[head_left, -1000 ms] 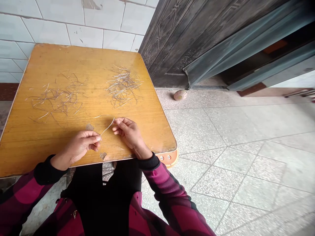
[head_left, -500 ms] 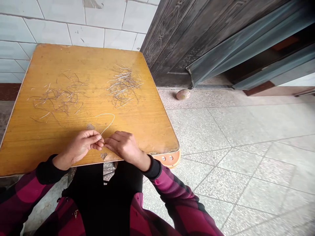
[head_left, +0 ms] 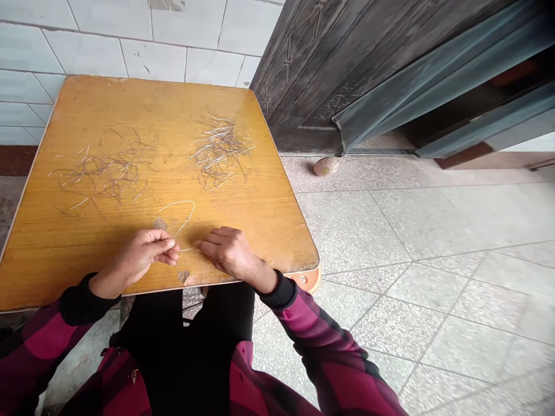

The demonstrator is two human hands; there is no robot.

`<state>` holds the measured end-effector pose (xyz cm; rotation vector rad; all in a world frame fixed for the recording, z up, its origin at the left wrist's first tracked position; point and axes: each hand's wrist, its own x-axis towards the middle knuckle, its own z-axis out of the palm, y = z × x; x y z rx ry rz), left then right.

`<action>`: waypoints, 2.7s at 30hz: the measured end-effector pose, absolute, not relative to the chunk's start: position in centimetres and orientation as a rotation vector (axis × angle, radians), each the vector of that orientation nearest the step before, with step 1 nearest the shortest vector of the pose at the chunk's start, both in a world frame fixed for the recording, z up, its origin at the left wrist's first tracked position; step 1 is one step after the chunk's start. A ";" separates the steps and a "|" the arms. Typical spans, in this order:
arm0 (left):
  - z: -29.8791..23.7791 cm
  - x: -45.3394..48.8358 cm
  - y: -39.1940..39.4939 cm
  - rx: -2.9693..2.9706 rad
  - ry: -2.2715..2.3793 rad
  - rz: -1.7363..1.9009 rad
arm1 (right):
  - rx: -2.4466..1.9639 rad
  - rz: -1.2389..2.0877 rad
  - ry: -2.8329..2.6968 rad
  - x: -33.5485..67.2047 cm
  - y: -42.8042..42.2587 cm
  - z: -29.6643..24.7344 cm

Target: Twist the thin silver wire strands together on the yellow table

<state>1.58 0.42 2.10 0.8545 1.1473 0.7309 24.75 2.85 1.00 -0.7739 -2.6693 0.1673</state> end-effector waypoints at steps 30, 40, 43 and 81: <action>2.7 0.8 4.5 1.703 1.413 0.737 | -1.139 0.488 -2.456 22.1 8.0 0.6; 1.9 -0.3 7.1 2.232 1.355 0.687 | -1.125 0.479 -2.487 22.3 8.4 0.0; 1.7 -0.3 7.1 2.278 1.355 0.678 | -1.147 0.443 -2.505 22.2 8.5 0.2; -0.1 1.8 0.3 2.848 1.332 0.266 | -0.995 0.162 -2.449 25.0 -4.6 -1.0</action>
